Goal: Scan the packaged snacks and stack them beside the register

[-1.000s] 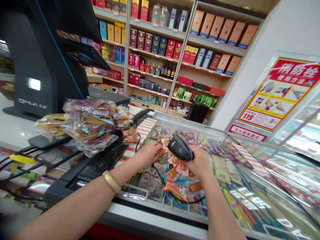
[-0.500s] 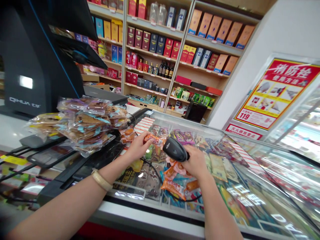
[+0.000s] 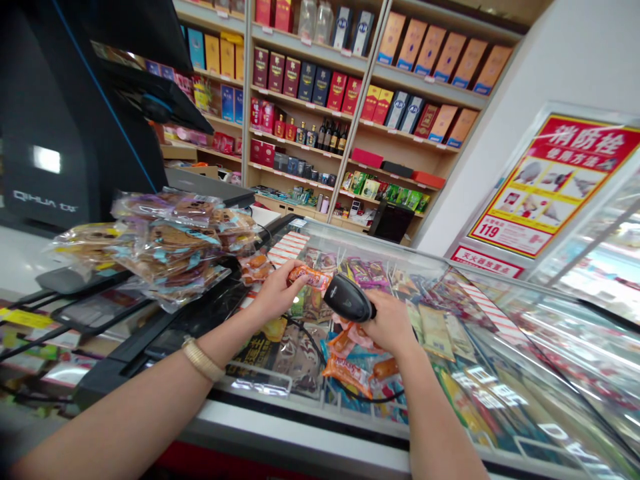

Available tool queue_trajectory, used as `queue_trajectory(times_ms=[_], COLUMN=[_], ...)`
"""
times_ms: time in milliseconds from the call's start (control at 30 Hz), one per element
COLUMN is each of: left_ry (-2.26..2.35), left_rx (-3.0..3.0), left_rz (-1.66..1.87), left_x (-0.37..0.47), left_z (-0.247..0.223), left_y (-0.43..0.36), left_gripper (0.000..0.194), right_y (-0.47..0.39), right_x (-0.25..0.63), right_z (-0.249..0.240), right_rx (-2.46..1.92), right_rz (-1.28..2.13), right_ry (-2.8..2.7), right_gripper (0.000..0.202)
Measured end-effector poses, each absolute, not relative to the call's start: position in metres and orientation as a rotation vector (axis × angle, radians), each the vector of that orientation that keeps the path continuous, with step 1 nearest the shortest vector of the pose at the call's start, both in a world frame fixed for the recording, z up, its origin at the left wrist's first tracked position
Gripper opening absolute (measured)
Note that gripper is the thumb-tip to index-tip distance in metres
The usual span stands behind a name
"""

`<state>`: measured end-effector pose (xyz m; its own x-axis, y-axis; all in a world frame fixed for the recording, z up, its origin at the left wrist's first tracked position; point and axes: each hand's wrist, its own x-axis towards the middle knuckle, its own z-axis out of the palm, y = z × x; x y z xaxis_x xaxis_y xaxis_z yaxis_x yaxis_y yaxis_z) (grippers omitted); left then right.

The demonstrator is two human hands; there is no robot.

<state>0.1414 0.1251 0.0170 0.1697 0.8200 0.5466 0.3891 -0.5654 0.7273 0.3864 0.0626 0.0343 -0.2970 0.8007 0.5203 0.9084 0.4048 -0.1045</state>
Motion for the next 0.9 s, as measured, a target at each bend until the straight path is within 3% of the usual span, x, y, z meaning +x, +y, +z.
queue_trajectory(times_ms=[233,467,700,900], left_ry=[1.207,1.778,2.225,1.959], left_rx=[2.103,2.079,2.114,2.379], left_rz=[1.459,1.724,1.359,1.302], left_x=[0.141,0.112,0.100,0.123], left_z=[0.017,0.028,0.023,0.024], left_y=[0.127,0.135,0.139,0.129], left_gripper=[0.012,0.019,0.016,0.037], right_y=[0.063,0.064,0.065,0.067], right_x=[0.386,0.389,0.391,0.395], right_z=[0.033,0.031,0.031,0.031], right_rx=[-1.428,-1.405,-1.420,-1.468], right_rz=[-0.285,-0.277,-0.287,-0.253], right_ry=[-2.168,-2.139,-2.113,-2.021], right_gripper=[0.029,0.026,0.022,0.018])
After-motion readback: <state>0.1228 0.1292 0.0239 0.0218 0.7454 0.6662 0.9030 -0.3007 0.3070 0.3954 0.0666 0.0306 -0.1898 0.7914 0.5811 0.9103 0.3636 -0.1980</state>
